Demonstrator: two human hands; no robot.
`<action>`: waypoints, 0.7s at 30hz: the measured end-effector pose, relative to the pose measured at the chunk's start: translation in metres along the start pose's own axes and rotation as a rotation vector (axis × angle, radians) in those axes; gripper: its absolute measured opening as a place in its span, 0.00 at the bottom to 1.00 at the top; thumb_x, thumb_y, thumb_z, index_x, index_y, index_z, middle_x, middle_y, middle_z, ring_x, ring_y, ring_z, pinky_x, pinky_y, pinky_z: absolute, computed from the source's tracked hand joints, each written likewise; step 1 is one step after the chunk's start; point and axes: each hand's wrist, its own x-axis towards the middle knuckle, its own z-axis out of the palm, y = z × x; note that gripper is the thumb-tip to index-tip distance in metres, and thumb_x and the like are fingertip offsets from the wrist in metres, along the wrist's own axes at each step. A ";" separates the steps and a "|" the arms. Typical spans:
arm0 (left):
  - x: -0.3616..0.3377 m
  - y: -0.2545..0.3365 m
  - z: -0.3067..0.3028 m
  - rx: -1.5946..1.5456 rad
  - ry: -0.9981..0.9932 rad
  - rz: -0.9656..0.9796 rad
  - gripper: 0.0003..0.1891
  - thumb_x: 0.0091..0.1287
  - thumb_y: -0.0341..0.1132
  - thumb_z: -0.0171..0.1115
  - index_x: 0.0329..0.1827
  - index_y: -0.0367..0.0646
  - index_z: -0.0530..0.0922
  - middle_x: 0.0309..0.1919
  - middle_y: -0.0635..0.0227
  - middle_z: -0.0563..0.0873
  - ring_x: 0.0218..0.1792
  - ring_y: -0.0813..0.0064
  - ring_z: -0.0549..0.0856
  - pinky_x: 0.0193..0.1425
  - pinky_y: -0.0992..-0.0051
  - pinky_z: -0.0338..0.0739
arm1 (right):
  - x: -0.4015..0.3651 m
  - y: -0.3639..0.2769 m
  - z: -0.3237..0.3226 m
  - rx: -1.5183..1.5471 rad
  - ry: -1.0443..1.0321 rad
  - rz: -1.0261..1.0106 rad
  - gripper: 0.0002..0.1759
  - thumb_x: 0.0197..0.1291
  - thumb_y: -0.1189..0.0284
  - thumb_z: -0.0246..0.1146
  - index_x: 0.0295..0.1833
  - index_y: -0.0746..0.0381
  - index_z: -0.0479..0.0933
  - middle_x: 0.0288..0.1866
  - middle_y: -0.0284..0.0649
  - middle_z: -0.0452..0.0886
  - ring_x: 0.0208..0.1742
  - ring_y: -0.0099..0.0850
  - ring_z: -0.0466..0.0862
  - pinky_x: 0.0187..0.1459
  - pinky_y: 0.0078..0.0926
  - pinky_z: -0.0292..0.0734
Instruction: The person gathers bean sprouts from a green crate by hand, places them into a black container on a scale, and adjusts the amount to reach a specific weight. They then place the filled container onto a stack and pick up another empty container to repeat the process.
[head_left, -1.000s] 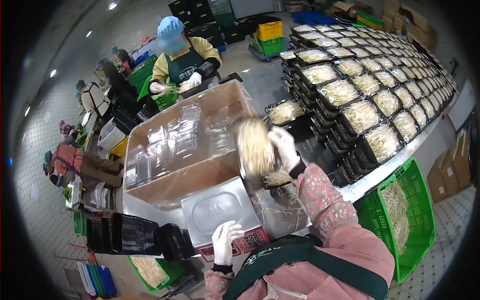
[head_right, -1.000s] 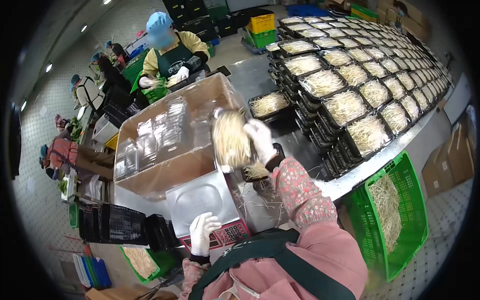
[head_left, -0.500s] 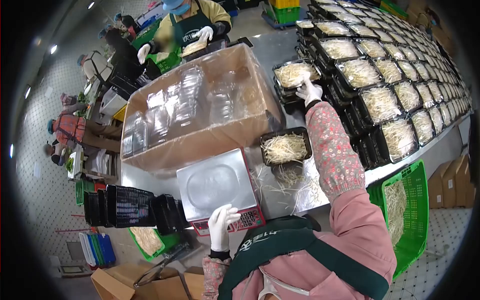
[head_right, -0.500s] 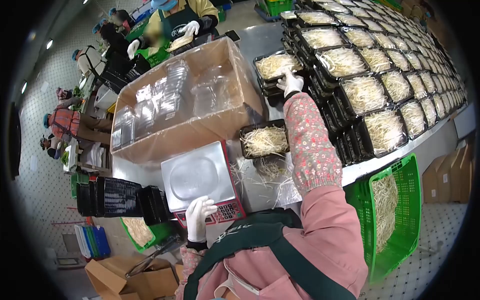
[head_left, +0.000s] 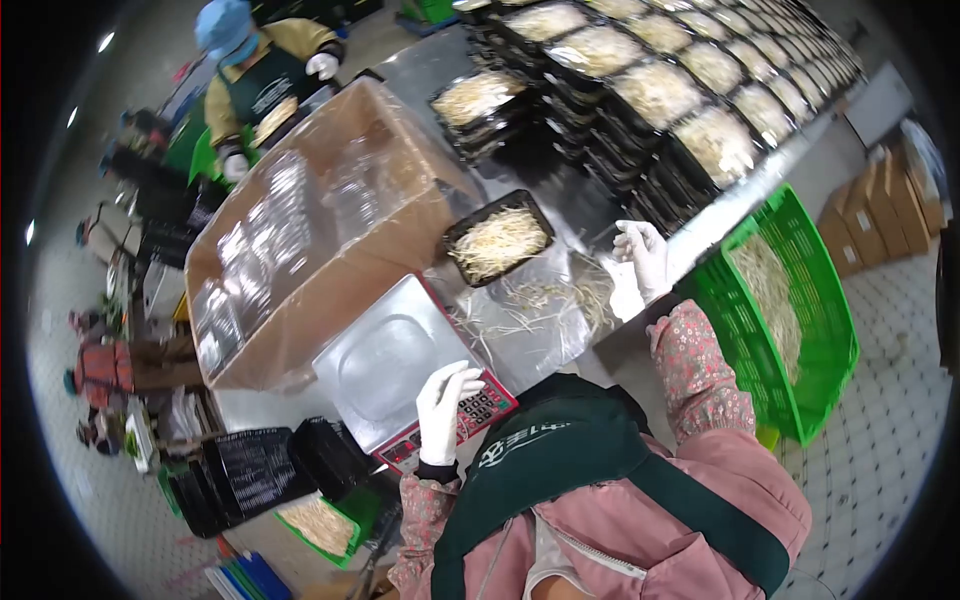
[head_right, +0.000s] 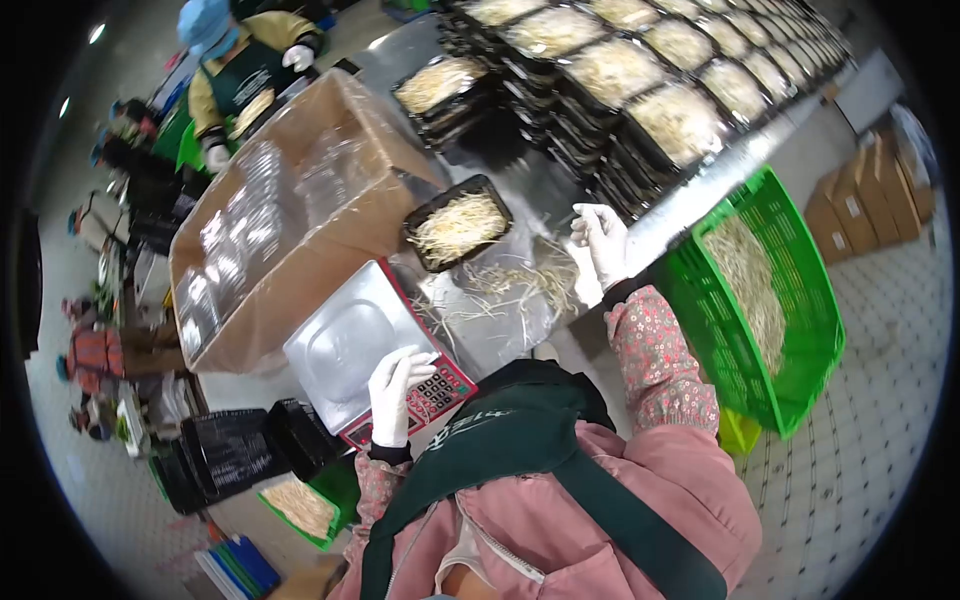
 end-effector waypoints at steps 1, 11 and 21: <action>0.004 -0.001 0.007 0.010 -0.086 -0.017 0.15 0.75 0.32 0.55 0.58 0.31 0.76 0.46 0.55 0.87 0.44 0.68 0.87 0.53 0.72 0.80 | -0.017 0.005 -0.018 -0.053 0.076 -0.028 0.14 0.73 0.63 0.58 0.51 0.63 0.79 0.33 0.35 0.82 0.29 0.19 0.80 0.33 0.16 0.76; 0.040 -0.081 0.082 0.388 -0.263 0.262 0.25 0.66 0.29 0.65 0.66 0.37 0.72 0.65 0.54 0.73 0.68 0.61 0.71 0.71 0.64 0.67 | -0.189 0.042 -0.120 -0.957 0.399 -0.260 0.30 0.63 0.63 0.67 0.67 0.63 0.70 0.67 0.49 0.74 0.68 0.43 0.73 0.69 0.39 0.67; 0.117 -0.146 0.109 0.790 0.599 0.264 0.36 0.68 0.41 0.61 0.76 0.38 0.58 0.78 0.44 0.52 0.78 0.42 0.50 0.80 0.50 0.43 | -0.065 0.094 -0.014 -1.214 0.015 -0.308 0.48 0.64 0.50 0.59 0.79 0.67 0.49 0.80 0.57 0.52 0.81 0.52 0.50 0.79 0.46 0.43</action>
